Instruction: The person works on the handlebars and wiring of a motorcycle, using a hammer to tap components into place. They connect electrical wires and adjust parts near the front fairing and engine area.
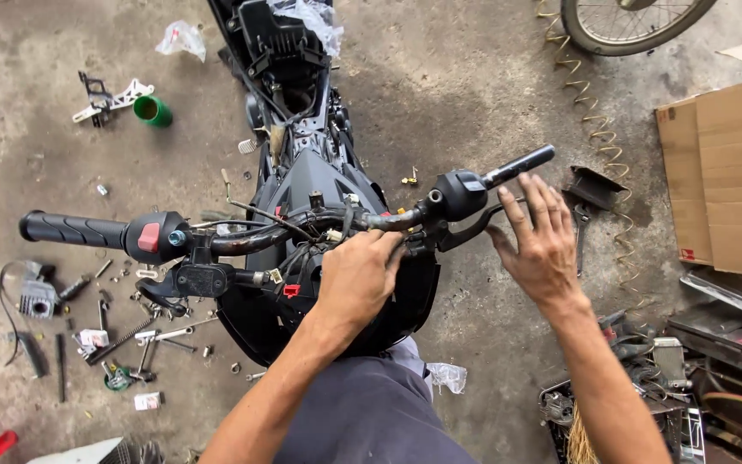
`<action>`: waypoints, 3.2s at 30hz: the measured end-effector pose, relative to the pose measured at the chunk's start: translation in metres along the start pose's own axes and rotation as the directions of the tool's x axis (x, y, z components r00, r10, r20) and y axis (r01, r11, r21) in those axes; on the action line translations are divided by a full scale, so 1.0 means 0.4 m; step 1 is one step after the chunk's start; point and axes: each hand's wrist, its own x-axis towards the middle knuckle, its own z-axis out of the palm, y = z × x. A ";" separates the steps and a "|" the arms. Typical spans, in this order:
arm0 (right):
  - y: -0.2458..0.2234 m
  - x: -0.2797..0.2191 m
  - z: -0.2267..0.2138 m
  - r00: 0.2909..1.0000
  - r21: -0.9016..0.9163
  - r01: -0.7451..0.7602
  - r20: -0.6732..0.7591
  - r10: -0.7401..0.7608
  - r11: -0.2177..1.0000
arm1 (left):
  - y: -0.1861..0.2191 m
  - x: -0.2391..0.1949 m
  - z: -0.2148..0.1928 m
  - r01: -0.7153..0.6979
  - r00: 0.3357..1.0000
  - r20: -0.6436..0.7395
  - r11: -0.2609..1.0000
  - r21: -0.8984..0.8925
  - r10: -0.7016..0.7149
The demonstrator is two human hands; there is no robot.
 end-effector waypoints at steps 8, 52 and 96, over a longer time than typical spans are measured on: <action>-0.050 -0.092 0.010 0.965 0.130 -0.247 -0.052 0.256 0.960 | -0.039 -0.003 -0.006 -0.050 0.995 -0.085 0.991 0.121 0.060; 0.188 0.149 -0.056 0.938 0.044 0.271 0.210 -0.274 0.962 | -0.026 -0.273 -0.169 0.115 0.960 -0.210 0.946 -0.302 -0.184; 0.139 0.252 -0.097 0.798 -0.102 0.317 0.566 -0.207 0.943 | -0.107 -0.378 -0.148 0.132 0.920 -0.256 0.848 -0.513 -0.298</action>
